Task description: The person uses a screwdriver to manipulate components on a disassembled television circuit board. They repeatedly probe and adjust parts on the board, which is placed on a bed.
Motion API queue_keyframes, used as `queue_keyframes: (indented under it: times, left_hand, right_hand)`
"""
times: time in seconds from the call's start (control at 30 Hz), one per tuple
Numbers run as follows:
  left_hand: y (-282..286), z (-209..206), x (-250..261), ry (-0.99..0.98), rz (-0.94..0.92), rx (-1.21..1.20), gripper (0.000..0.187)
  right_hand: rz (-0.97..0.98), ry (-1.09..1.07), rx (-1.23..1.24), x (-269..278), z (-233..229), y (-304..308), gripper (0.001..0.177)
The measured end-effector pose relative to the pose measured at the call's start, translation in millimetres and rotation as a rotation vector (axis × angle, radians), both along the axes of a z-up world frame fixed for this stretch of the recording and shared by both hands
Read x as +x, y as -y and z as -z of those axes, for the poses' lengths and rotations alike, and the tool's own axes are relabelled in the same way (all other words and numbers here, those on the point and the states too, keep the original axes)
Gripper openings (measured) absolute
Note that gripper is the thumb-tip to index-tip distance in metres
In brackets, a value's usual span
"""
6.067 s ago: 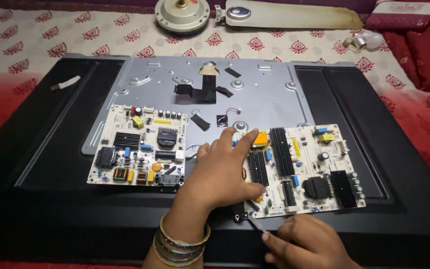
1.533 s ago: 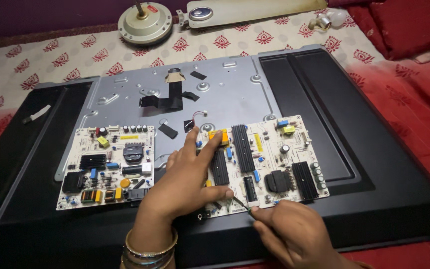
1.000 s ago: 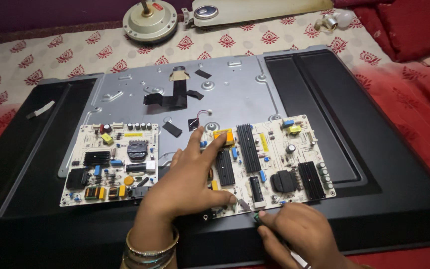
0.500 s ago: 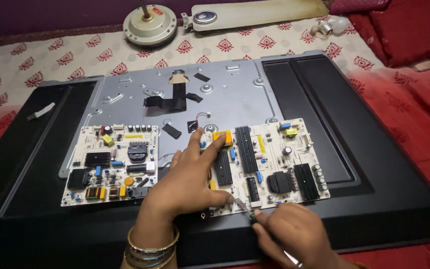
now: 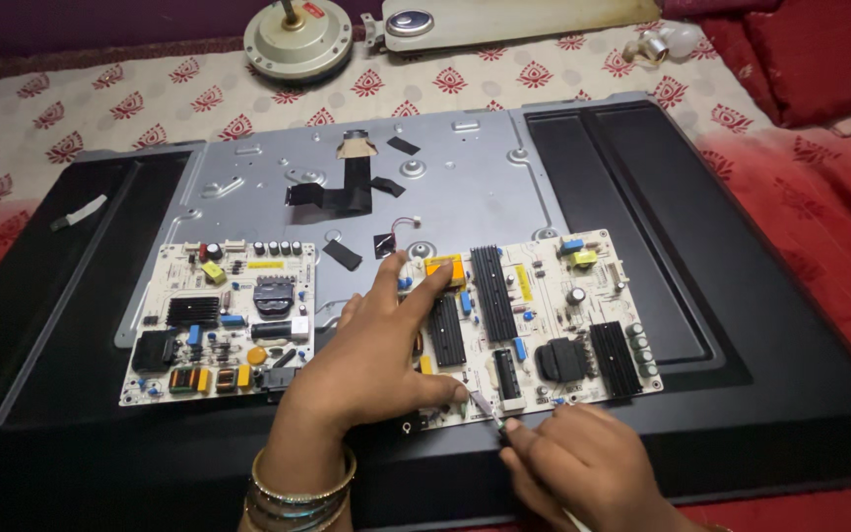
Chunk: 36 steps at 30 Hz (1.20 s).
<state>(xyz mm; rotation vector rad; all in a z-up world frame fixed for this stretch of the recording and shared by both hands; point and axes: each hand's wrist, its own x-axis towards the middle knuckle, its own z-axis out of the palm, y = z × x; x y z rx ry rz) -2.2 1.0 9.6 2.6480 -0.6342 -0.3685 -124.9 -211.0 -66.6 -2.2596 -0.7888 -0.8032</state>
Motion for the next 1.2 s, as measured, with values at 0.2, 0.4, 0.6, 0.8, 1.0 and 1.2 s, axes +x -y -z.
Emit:
queue_keyframes:
  times: [0.2,0.4,0.6,0.8,1.0,1.2]
  left_hand:
    - [3.3,-7.3,-3.7,-0.006,-0.023,0.003,0.126]
    - [1.7,-2.8,-1.9,0.072,0.021,-0.022,0.123]
    - [2.6,-3.9,-2.3,0.017,-0.021,-0.012,0.125]
    - [4.4,-7.2,-4.2,0.029,-0.028,0.012,0.126]
    - [-0.4,3.0,-1.1,0.106,0.057,-0.061,0.124]
    - [3.0,0.5,-3.2,-0.025,-0.002,0.04,0.143]
  right_hand:
    - [-0.026,0.004,0.065,-0.8,-4.8,2.4,0.017]
    - [-0.07,-0.034,0.094,-0.4,-2.0,6.6,0.014]
    - [-0.056,-0.064,0.057,2.3,1.9,5.6,0.011]
    - [-0.064,-0.032,0.038,1.6,-0.5,4.1,0.011]
    - [-0.086,-0.129,0.126,-0.8,2.7,11.0,0.011]
    - [-0.132,-0.085,0.1,0.0,0.6,12.3,0.012]
